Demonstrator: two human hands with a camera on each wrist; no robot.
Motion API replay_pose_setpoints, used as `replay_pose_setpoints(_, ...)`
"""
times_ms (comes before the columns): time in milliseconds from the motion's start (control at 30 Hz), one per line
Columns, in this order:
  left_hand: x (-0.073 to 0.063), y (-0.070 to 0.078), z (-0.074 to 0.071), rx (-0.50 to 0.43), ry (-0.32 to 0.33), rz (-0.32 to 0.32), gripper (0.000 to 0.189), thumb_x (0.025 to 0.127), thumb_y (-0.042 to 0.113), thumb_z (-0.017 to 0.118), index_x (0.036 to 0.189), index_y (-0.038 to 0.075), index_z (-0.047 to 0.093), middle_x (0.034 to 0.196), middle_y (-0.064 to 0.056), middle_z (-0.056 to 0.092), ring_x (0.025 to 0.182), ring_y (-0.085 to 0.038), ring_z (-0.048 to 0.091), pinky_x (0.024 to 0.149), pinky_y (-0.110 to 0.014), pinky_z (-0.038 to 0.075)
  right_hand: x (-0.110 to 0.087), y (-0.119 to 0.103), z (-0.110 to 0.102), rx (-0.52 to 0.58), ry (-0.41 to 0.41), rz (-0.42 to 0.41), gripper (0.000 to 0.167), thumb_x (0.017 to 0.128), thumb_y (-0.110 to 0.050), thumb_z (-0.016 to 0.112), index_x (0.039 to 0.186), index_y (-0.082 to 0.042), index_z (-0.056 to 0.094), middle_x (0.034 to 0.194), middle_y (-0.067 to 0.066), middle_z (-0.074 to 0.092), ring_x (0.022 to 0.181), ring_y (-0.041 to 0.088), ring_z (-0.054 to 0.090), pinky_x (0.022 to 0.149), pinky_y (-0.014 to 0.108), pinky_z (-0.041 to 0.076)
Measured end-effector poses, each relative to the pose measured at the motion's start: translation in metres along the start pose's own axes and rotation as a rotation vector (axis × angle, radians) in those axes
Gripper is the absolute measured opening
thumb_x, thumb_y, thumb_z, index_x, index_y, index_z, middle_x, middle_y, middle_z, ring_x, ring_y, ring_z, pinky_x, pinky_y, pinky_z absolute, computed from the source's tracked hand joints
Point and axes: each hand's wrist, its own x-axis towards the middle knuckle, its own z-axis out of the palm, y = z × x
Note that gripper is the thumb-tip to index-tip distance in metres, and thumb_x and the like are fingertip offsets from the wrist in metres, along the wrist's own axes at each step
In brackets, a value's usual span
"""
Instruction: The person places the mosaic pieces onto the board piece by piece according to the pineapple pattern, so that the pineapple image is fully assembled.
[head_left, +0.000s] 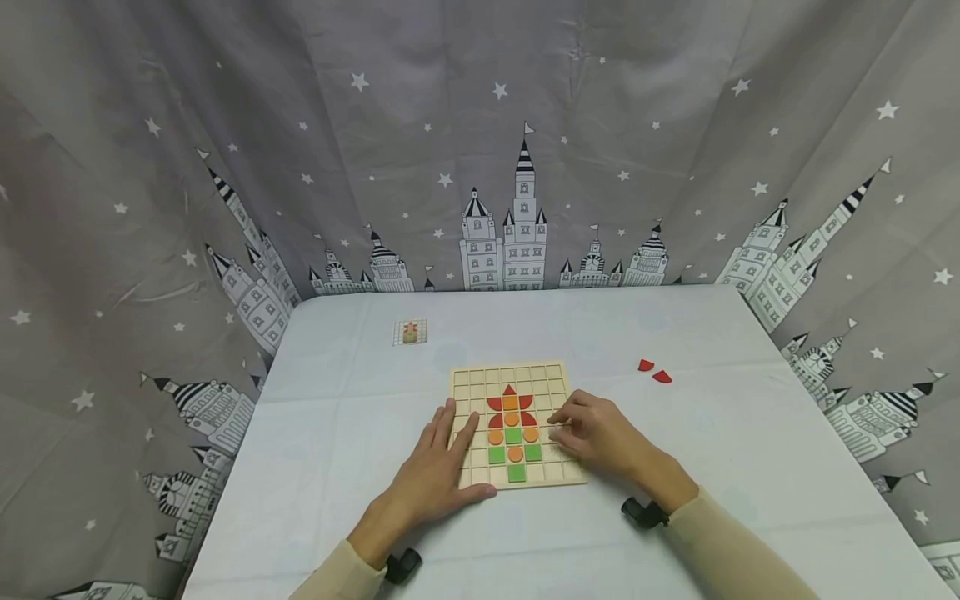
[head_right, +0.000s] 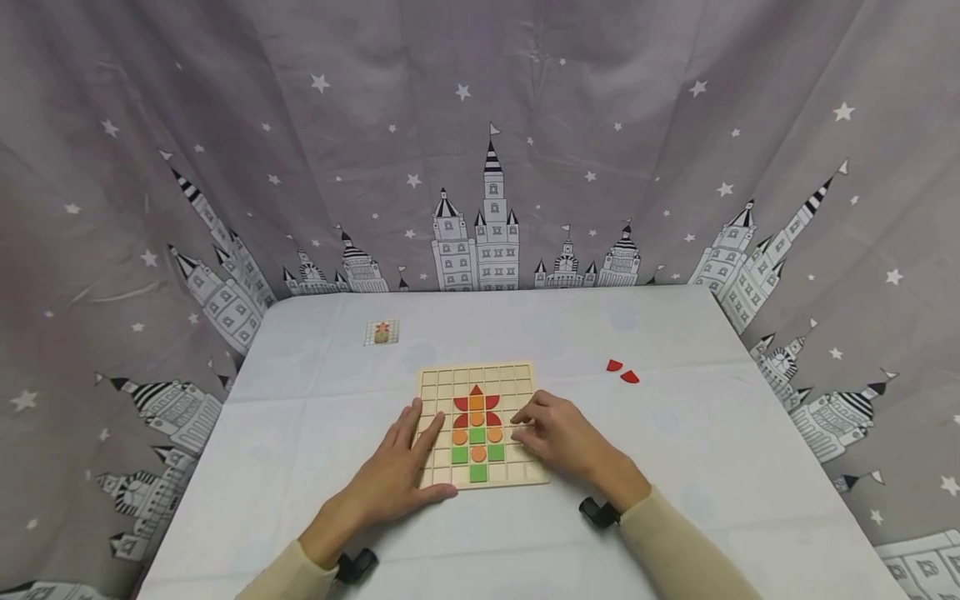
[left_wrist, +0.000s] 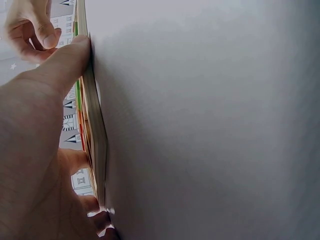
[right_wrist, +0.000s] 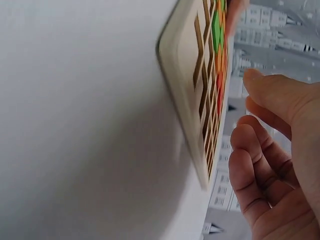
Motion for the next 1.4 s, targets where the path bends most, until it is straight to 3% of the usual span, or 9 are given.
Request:
replay_pose_setpoints(133,0.000,-0.001,0.001,0.001,0.003,0.002,0.120,0.097,0.076,0.082,0.185,0.012,0.032,0.195,-0.030,0.011,0.182,-0.051,0.017,0.142,-0.066,0.035,-0.004,0.012,-0.008,-0.018,0.068,0.006,0.023,0.095,-0.013,0.097,0.115,-0.005,0.088,0.106,0.005,0.077,0.086,0.013,0.065,0.074,0.019,0.057)
replay_pose_setpoints(200,0.000,-0.001,0.001,0.005,0.001,0.001,0.120,0.097,0.077,0.081,0.186,0.013,0.031,0.195,-0.030,0.010,0.182,-0.051,0.016,0.142,-0.065,0.035,-0.006,0.017,-0.013,-0.035,0.083,0.038,0.025,0.094,-0.011,0.099,0.116,-0.004,0.089,0.105,0.007,0.078,0.086,0.013,0.066,0.074,0.020,0.058)
replay_pose_setpoints(233,0.000,-0.001,0.001,0.005,0.003,0.003,0.120,0.097,0.076,0.081,0.186,0.013,0.031,0.195,-0.030,0.010,0.182,-0.051,0.016,0.142,-0.065,0.035,-0.005,0.007,-0.022,-0.053,0.076,0.082,0.026,0.090,-0.008,0.100,0.114,-0.004,0.089,0.103,0.007,0.078,0.084,0.013,0.065,0.072,0.020,0.057)
replay_pose_setpoints(433,0.000,-0.001,0.001,0.003,0.004,0.007,0.120,0.097,0.076,0.082,0.185,0.012,0.032,0.195,-0.030,0.011,0.182,-0.051,0.017,0.142,-0.066,0.036,-0.010,0.020,-0.039,-0.104,0.079,0.226,0.027,0.093,-0.009,0.100,0.117,-0.004,0.089,0.107,0.008,0.080,0.085,0.012,0.064,0.074,0.021,0.057)
replay_pose_setpoints(667,-0.002,0.001,-0.001,-0.016,0.010,0.005,0.120,0.097,0.076,0.082,0.185,0.011,0.032,0.195,-0.031,0.011,0.182,-0.052,0.017,0.142,-0.066,0.035,-0.016,0.039,-0.053,-0.167,0.155,0.225,0.027,0.091,-0.007,0.100,0.115,-0.002,0.088,0.101,0.011,0.077,0.080,0.016,0.063,0.071,0.026,0.054)
replay_pose_setpoints(900,-0.002,0.003,-0.002,-0.015,0.008,0.003,0.120,0.097,0.075,0.083,0.185,0.010,0.032,0.195,-0.031,0.011,0.182,-0.051,0.016,0.145,-0.065,0.029,-0.020,0.055,-0.068,-0.211,0.130,0.374,0.033,0.095,-0.012,0.098,0.123,0.000,0.087,0.110,0.018,0.075,0.085,0.021,0.065,0.072,0.029,0.053)
replay_pose_setpoints(1100,-0.001,0.003,-0.002,-0.006,0.003,-0.002,0.120,0.097,0.075,0.083,0.185,0.011,0.032,0.195,-0.030,0.011,0.182,-0.051,0.017,0.145,-0.065,0.030,-0.021,0.066,-0.080,-0.216,0.173,0.437,0.040,0.094,-0.011,0.098,0.128,0.004,0.084,0.114,0.024,0.072,0.087,0.025,0.066,0.075,0.031,0.053)
replay_pose_setpoints(1233,0.000,0.002,-0.001,-0.001,-0.002,-0.006,0.120,0.097,0.075,0.083,0.185,0.012,0.032,0.195,-0.029,0.009,0.183,-0.050,0.015,0.145,-0.065,0.029,-0.021,0.072,-0.085,-0.207,0.176,0.501,0.046,0.095,-0.011,0.097,0.134,0.008,0.081,0.121,0.029,0.070,0.091,0.031,0.071,0.080,0.038,0.058)
replay_pose_setpoints(1400,-0.001,0.002,-0.001,0.001,-0.004,-0.008,0.120,0.097,0.076,0.082,0.186,0.013,0.031,0.195,-0.029,0.009,0.183,-0.050,0.015,0.145,-0.065,0.029,-0.022,0.080,-0.090,-0.205,0.141,0.587,0.054,0.099,-0.016,0.093,0.143,0.009,0.076,0.132,0.037,0.066,0.100,0.041,0.073,0.090,0.056,0.063)
